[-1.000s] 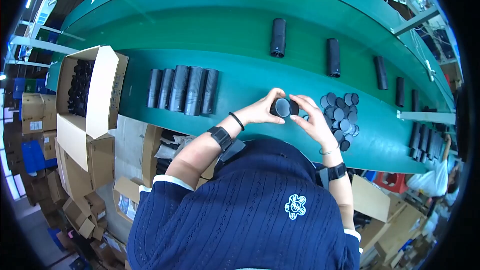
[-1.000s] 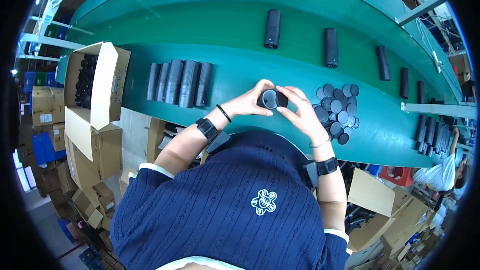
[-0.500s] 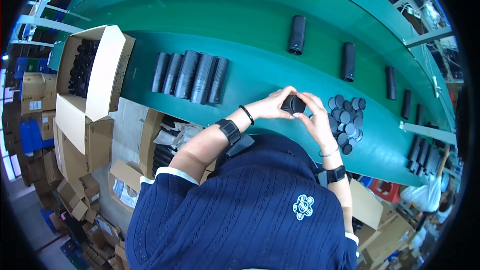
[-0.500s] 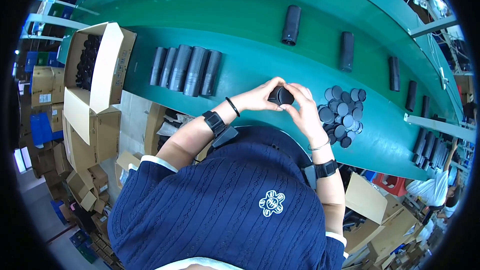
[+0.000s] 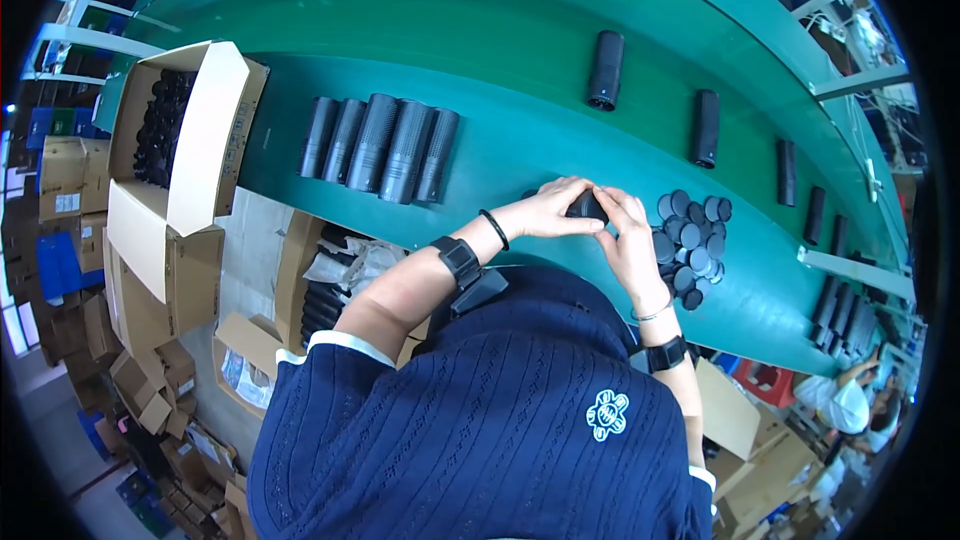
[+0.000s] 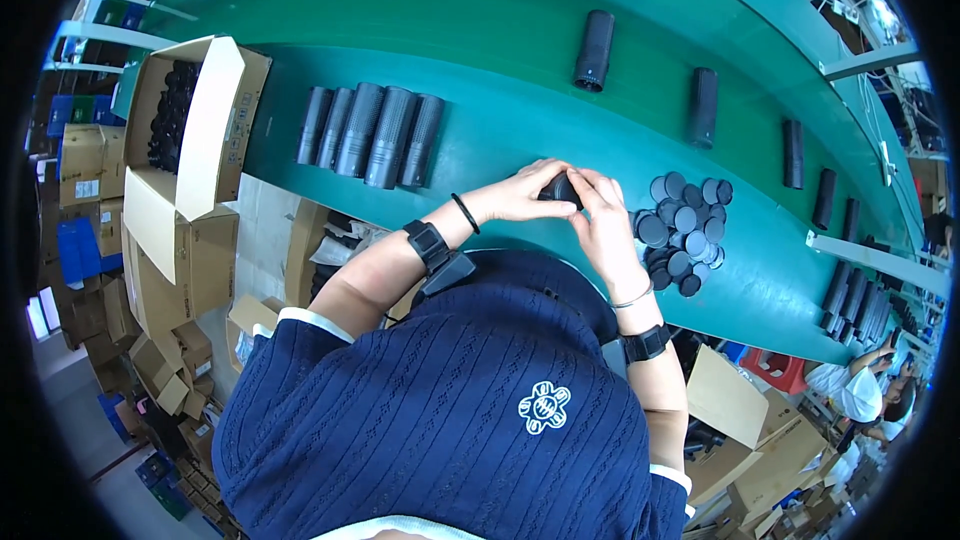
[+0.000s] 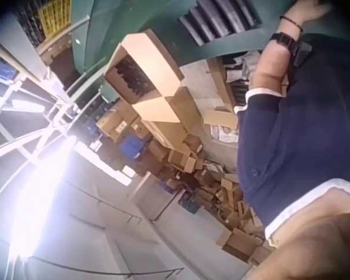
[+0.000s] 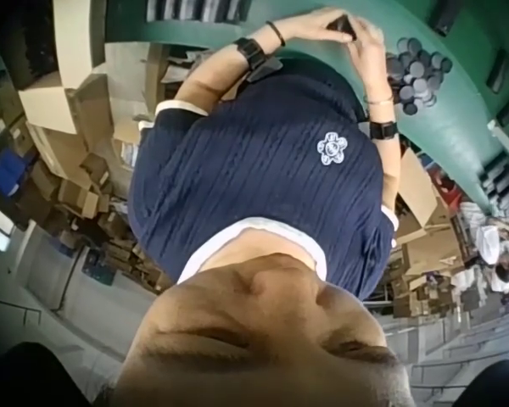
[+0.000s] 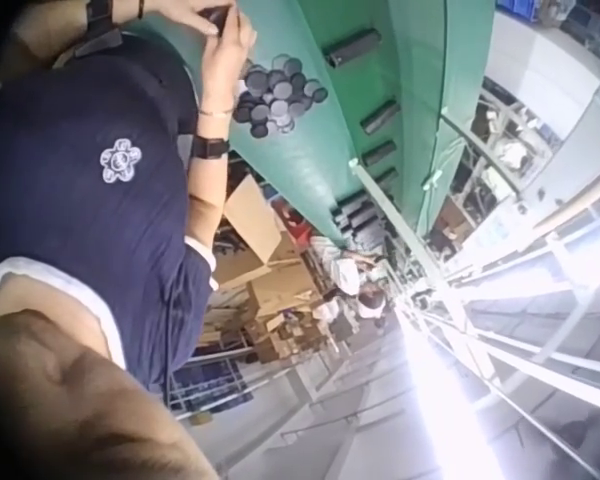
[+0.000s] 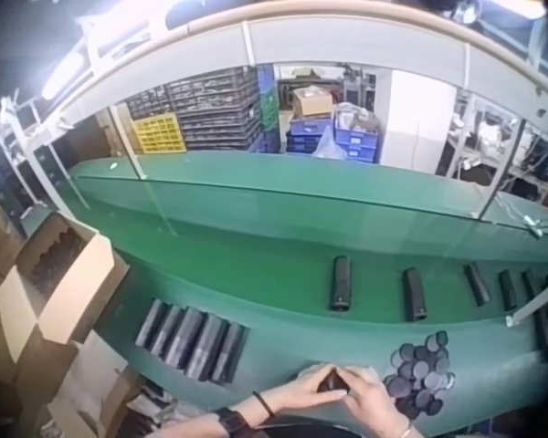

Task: The person assembles components by picking up a cylinder and a cap, fitting the cap onto the cylinder, and pressing them together. After repeating this process, the person places the assembled units into a cardboard box.

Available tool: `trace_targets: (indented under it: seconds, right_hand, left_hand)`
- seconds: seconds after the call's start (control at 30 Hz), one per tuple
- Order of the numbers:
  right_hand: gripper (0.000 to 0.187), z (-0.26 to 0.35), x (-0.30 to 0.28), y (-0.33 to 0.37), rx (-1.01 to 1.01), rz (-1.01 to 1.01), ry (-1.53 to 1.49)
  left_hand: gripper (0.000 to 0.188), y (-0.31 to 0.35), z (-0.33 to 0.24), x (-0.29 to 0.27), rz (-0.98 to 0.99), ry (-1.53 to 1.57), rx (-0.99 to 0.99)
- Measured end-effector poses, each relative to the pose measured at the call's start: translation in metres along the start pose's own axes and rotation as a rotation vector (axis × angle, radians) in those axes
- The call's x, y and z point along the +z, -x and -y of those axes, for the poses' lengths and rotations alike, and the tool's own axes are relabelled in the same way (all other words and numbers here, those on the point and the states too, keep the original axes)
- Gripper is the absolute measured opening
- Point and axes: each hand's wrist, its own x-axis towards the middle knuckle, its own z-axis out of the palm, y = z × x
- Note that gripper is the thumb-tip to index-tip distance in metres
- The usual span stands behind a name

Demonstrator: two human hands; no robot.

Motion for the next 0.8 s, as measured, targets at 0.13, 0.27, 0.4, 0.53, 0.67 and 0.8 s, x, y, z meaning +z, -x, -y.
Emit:
trace_targets:
  seconds: [0.13,0.27,0.4,0.53,0.67,0.8]
  right_hand:
    - [0.055,0.010,-0.003,-0.003,-0.007,0.029,0.055]
    - [0.055,0.011,-0.005,-0.007,0.008,0.054,0.104]
    - [0.053,0.000,0.003,-0.003,0.006,0.000,-0.101]
    - [0.039,-0.023,0.016,-0.001,0.202,-0.004,-0.591]
    - [0.031,-0.031,0.022,-0.002,0.475,0.159,-0.940]
    - [0.032,-0.028,0.018,-0.011,0.602,0.263,-1.001]
  left_hand:
    - [0.064,-0.002,0.007,0.002,0.017,0.000,0.017]
    - [0.061,-0.002,0.009,0.006,-0.024,0.007,0.047]
    - [0.060,-0.004,0.011,0.000,0.045,0.033,-0.004]
    - [0.065,0.003,0.015,0.001,0.006,0.280,-0.026]
    - [0.073,0.007,0.009,-0.003,0.010,0.305,-0.041]
    - [0.076,0.007,0.012,0.003,-0.058,0.228,-0.014]
